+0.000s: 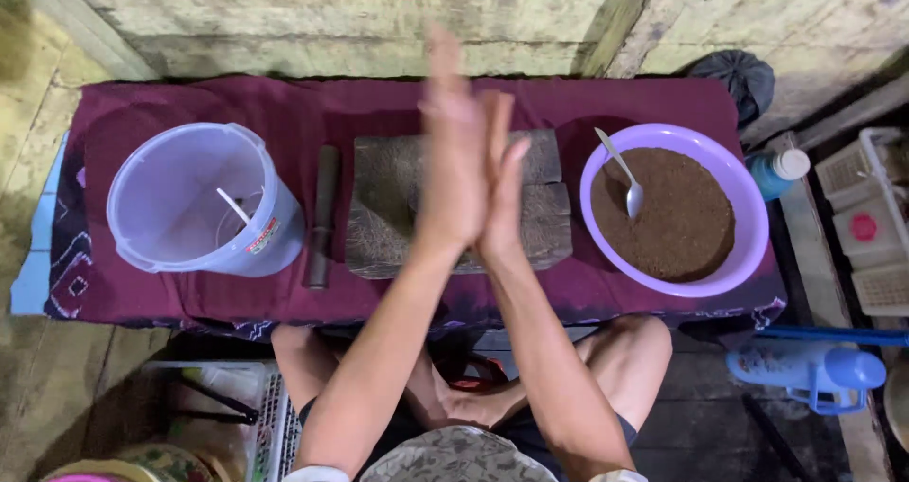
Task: Grinding coffee powder in a stone mortar using a pestle and transferring it between containers with a spoon
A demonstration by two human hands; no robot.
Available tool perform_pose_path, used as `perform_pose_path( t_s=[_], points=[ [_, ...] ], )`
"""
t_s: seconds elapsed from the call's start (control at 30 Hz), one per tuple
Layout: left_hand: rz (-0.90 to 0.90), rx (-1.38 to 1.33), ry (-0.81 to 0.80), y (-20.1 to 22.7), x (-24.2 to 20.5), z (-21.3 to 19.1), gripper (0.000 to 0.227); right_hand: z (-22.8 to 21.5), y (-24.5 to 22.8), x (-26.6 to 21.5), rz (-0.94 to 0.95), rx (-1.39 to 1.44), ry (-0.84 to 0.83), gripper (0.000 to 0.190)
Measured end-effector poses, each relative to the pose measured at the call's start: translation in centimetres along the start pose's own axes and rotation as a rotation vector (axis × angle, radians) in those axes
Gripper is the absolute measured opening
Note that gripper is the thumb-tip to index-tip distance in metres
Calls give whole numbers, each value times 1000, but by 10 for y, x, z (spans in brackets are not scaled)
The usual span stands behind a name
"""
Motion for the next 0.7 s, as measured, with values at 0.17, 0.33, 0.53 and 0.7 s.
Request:
perform_pose_path(
  t_s=[0.17, 0.33, 0.53, 0.7],
  points=[
    [-198, 895, -90, -60, 6, -17, 86, -5, -40, 16, 200, 779, -43, 102],
    [-284, 53, -35, -34, -6, 0, 99, 5, -11, 0, -241, -387, -293, 84],
    [87, 624, -177, -39, -11, 23, 68, -18, -33, 5, 42, 286, -66, 93],
    [-210, 253, -4, -63, 4, 0, 90, -9, -66, 10, 109, 1542, -132, 97]
  ],
)
Point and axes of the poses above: each hand's wrist, its own x-axis towards the middle knuckle, its own z-axis out of the palm, y = z × x, the point moved 5 cm from there along x, towards the middle knuckle, and after that the axes turned 5 degrees about x, right-handed, at the moved point
